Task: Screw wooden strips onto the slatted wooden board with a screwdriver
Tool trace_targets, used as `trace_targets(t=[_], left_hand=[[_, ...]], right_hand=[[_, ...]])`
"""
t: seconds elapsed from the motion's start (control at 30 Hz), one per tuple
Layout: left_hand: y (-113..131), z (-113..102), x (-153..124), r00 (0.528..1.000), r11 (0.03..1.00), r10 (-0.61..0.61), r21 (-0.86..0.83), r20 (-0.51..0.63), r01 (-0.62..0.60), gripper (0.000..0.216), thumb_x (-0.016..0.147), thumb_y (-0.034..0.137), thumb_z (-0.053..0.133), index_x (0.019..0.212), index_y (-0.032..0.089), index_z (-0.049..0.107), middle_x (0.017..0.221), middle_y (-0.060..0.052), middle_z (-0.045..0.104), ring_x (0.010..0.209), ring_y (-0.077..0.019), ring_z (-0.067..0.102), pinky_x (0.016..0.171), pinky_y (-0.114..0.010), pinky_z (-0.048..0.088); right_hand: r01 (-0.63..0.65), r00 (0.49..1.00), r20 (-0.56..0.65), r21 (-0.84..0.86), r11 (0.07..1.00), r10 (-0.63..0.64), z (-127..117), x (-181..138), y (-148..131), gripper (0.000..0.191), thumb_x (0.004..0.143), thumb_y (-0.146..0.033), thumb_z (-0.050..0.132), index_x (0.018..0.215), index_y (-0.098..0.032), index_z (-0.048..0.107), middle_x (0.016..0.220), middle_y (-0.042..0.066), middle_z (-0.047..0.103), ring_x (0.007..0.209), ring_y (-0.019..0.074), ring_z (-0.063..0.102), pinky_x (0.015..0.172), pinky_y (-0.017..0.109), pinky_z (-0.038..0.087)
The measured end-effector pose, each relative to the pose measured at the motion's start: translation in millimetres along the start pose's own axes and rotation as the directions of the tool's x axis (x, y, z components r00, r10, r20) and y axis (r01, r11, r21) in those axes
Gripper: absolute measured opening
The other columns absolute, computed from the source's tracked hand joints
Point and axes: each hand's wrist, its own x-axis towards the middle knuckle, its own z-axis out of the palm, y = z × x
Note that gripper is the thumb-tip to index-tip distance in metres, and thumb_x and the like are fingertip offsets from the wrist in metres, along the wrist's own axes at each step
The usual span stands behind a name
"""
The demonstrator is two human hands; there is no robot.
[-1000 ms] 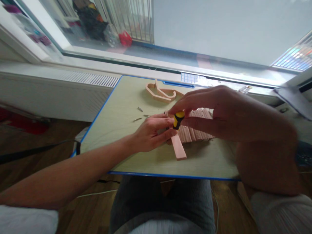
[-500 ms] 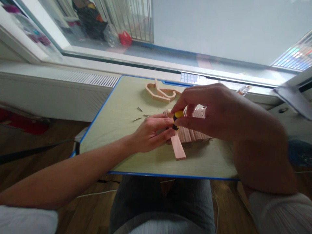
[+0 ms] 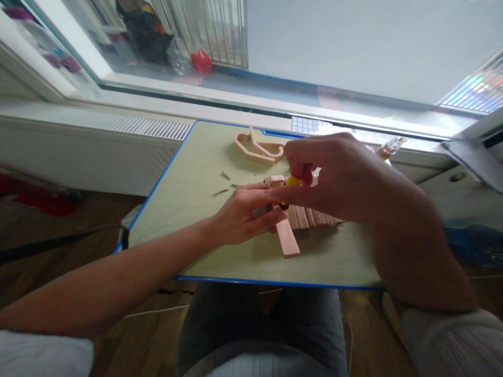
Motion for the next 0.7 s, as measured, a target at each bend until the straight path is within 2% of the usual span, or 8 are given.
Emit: trace_targets(t=[0.07,0.17,0.3,0.43,0.57,0.7], left_hand=[[1,0,1,1.0,1.0,-0.001,-0.013,-0.003,0.001,0.018,0.103,0.032,0.077,0.115,0.02,0.082,0.105,-0.01,0.083,0.093,-0.0212,0.078,0.084,-0.035,0.061],[2,-1,1,1.0,1.0,-0.007,-0.013,0.01,0.007,0.014,0.104,0.031,0.075,0.11,0.02,0.083,0.102,-0.009,0.083,0.094,-0.0211,0.078,0.085,-0.035,0.06],[3,-1,2,0.999,1.0,0.013,-0.016,0.035,-0.013,0.011,0.105,0.026,0.073,0.11,0.02,0.081,0.098,-0.007,0.082,0.094,-0.0207,0.074,0.085,-0.035,0.058],[3,-1,2,0.999,1.0,0.025,-0.016,0.029,-0.024,0.01,0.104,0.025,0.075,0.11,0.019,0.081,0.098,-0.008,0.083,0.095,-0.0218,0.074,0.087,-0.036,0.058],[3,-1,3,0.999,0.998,0.043,-0.037,0.025,-0.042,0.012,0.103,0.023,0.075,0.112,0.02,0.081,0.101,-0.008,0.084,0.098,-0.0224,0.075,0.09,-0.037,0.059],[2,-1,2,0.999,0.999,0.029,-0.031,0.023,-0.028,0.011,0.104,0.026,0.073,0.109,0.02,0.081,0.097,-0.008,0.082,0.091,-0.0214,0.074,0.085,-0.036,0.059]], right_hand=[[-0.018,1.0,0.024,0.022,1.0,0.018,-2,-1,1,0.042,0.099,-0.057,0.076,0.078,-0.023,0.063,0.07,0.0,0.062,0.063,0.0146,0.045,0.059,0.034,0.031],[-0.037,0.998,0.052,0.12,0.992,0.031,-7,-3,4,0.03,0.097,-0.054,0.08,0.096,-0.025,0.077,0.086,0.004,0.076,0.073,0.0187,0.061,0.065,0.035,0.043],[0.036,0.99,0.125,0.238,0.971,-0.067,-14,-6,5,0.026,0.1,-0.042,0.077,0.12,-0.026,0.082,0.109,0.005,0.083,0.086,0.0203,0.071,0.075,0.035,0.051],[0.054,0.976,0.192,0.234,0.971,-0.1,-15,-5,0,0.02,0.1,-0.03,0.074,0.116,-0.024,0.085,0.102,0.003,0.084,0.082,0.0171,0.069,0.072,0.032,0.046],[0.03,0.981,0.183,0.211,0.977,-0.07,-12,-3,-2,0.015,0.099,-0.032,0.075,0.107,-0.026,0.086,0.095,0.001,0.082,0.078,0.0165,0.068,0.072,0.031,0.044],[0.044,0.988,0.143,0.159,0.986,-0.067,-8,-2,-2,0.016,0.098,-0.036,0.077,0.107,-0.025,0.085,0.093,0.002,0.081,0.078,0.0172,0.065,0.074,0.033,0.043]])
